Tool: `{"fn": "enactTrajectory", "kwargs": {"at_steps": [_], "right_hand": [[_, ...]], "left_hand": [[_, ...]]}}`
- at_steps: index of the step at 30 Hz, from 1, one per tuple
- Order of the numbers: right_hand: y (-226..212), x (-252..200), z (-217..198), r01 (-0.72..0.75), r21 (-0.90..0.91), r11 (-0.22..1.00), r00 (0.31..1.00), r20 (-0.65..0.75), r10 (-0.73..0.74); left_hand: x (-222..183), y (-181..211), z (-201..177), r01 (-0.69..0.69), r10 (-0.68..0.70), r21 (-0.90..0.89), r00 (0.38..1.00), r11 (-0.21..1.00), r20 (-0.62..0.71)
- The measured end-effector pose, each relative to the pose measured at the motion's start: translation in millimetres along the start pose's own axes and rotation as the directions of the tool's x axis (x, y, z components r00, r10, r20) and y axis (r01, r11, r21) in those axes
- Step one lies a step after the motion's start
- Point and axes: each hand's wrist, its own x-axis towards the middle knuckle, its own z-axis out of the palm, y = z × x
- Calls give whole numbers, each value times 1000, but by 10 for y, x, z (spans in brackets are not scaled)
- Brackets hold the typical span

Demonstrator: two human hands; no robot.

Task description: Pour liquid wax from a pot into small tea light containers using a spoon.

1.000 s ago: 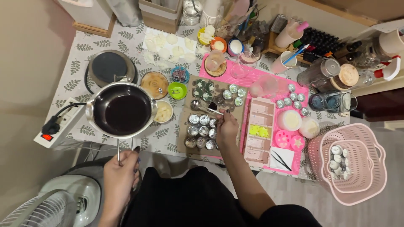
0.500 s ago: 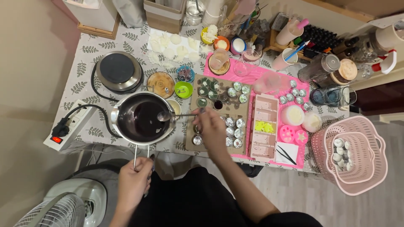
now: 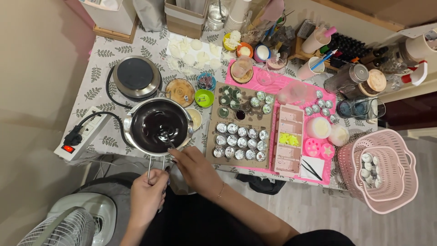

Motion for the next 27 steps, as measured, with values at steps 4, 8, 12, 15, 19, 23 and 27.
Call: {"fn": "enactTrajectory", "kwargs": {"at_steps": [4,8,12,15,19,23,27], "right_hand": [[6,14,97,20,-20,1000,1000,-19,-20],[-14,23,110,15,-30,999,1000,0,-15],[-15,49,106,19,-30,999,1000,9,-19],[-133,177,-16,8,-13,1000,1000,16,-8],[104,124,-68,-36,-55,998,997,-70,32],[586,281,-69,-356,-137,924,924,-196,327],[721,705,-189,-354,-320,879,929,-11,370]], "left_hand": [[-9,-15,-28,8,-8,-53,1000,999,0],[-13,-15,-47,6,-7,-48,1000,999,-26],[-30,44,-50,-6,5,-10,999,1000,-40],[-27,38,-55,-13,13,8,998,1000,-53],[33,-40,-75,-34,31,-37,997,999,-66],[54,-32,-112,-43,38,-46,995,998,-96],[55,24,-118,-48,43,-33,992,998,-120]]}}
